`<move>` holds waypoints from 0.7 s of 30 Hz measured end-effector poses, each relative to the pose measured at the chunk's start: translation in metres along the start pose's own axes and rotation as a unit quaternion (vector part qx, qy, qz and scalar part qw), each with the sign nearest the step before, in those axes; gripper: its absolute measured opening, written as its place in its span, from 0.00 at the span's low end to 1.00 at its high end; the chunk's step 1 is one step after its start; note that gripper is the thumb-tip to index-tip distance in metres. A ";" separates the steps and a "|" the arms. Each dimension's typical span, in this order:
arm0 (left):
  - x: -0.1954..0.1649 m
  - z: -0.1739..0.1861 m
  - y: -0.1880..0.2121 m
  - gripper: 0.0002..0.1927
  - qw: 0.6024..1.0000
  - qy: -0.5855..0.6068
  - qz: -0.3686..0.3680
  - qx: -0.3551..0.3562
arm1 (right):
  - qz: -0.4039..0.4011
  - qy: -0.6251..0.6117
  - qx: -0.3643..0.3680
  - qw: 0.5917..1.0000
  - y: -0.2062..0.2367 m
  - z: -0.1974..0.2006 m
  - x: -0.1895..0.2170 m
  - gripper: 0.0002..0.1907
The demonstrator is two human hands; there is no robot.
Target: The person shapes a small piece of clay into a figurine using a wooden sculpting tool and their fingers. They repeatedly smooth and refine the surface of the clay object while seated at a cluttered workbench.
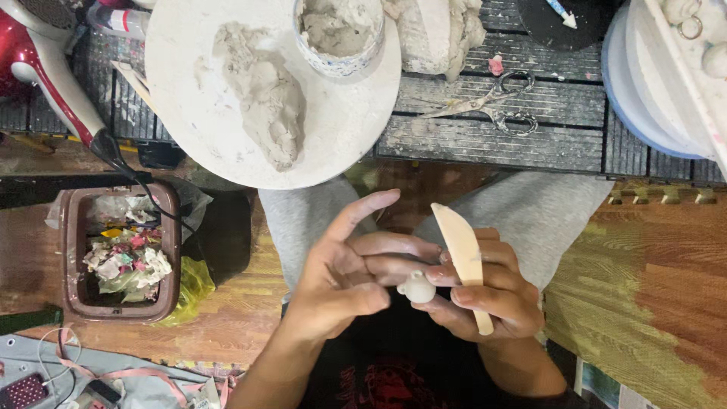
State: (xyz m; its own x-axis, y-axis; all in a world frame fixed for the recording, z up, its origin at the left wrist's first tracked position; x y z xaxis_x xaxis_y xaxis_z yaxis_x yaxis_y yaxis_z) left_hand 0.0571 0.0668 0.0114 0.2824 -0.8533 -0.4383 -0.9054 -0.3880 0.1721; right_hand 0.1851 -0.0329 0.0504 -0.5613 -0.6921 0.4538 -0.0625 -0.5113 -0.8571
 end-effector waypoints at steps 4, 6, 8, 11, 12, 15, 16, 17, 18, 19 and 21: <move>-0.011 0.001 0.004 0.46 0.988 -0.131 -0.020 -0.085 | 0.000 0.033 0.021 0.999 -0.005 -0.002 -0.004 0.21; -0.010 0.002 0.003 0.45 0.986 -0.131 -0.018 -0.104 | 0.003 0.035 0.024 0.999 -0.008 -0.003 -0.005 0.20; -0.008 0.004 0.000 0.44 0.987 -0.118 -0.018 -0.111 | -0.012 0.050 0.020 0.998 -0.011 -0.002 -0.007 0.20; -0.010 0.003 -0.009 0.44 0.985 -0.128 -0.025 -0.114 | 0.001 0.079 0.025 0.997 -0.018 -0.003 -0.008 0.22; -0.013 0.002 -0.012 0.44 0.984 -0.136 -0.030 -0.114 | 0.011 0.090 0.027 0.996 -0.022 -0.004 -0.008 0.23; -0.024 -0.002 -0.024 0.42 0.987 -0.120 -0.035 -0.097 | 0.043 0.101 -0.006 0.994 -0.033 -0.004 -0.013 0.21; -0.029 -0.003 -0.029 0.42 0.987 -0.122 -0.032 -0.096 | 0.053 0.105 -0.012 0.993 -0.036 -0.004 -0.015 0.20; -0.033 -0.003 -0.033 0.42 0.987 -0.123 -0.029 -0.094 | 0.062 0.110 -0.017 0.992 -0.040 -0.005 -0.017 0.19; -0.037 -0.003 -0.037 0.42 0.987 -0.123 -0.024 -0.097 | 0.067 0.113 -0.022 0.991 -0.043 -0.005 -0.019 0.18; -0.042 -0.004 -0.041 0.41 0.986 -0.134 -0.021 -0.094 | 0.076 0.115 -0.020 0.990 -0.046 -0.006 -0.020 0.18; -0.047 -0.004 -0.042 0.40 0.984 -0.151 -0.010 -0.096 | 0.082 0.117 -0.015 0.990 -0.050 -0.008 -0.022 0.18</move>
State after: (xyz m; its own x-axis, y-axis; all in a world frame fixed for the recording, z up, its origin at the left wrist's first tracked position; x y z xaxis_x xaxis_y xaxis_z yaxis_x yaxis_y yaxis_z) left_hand 0.0829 0.1223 0.0280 0.1665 -0.7140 -0.6801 -0.8158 -0.4871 0.3117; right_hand 0.1942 0.0119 0.0811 -0.7419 -0.6256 0.2415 0.0232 -0.3839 -0.9231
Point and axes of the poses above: each hand's wrist, its own y-axis away from the middle knuckle, its own z-axis out of the back of the hand, x = y × z, the point moved 8 cm from there along -y, towards the middle knuckle, and after that the axes turned 12 degrees about z, right-handed, at the moved point
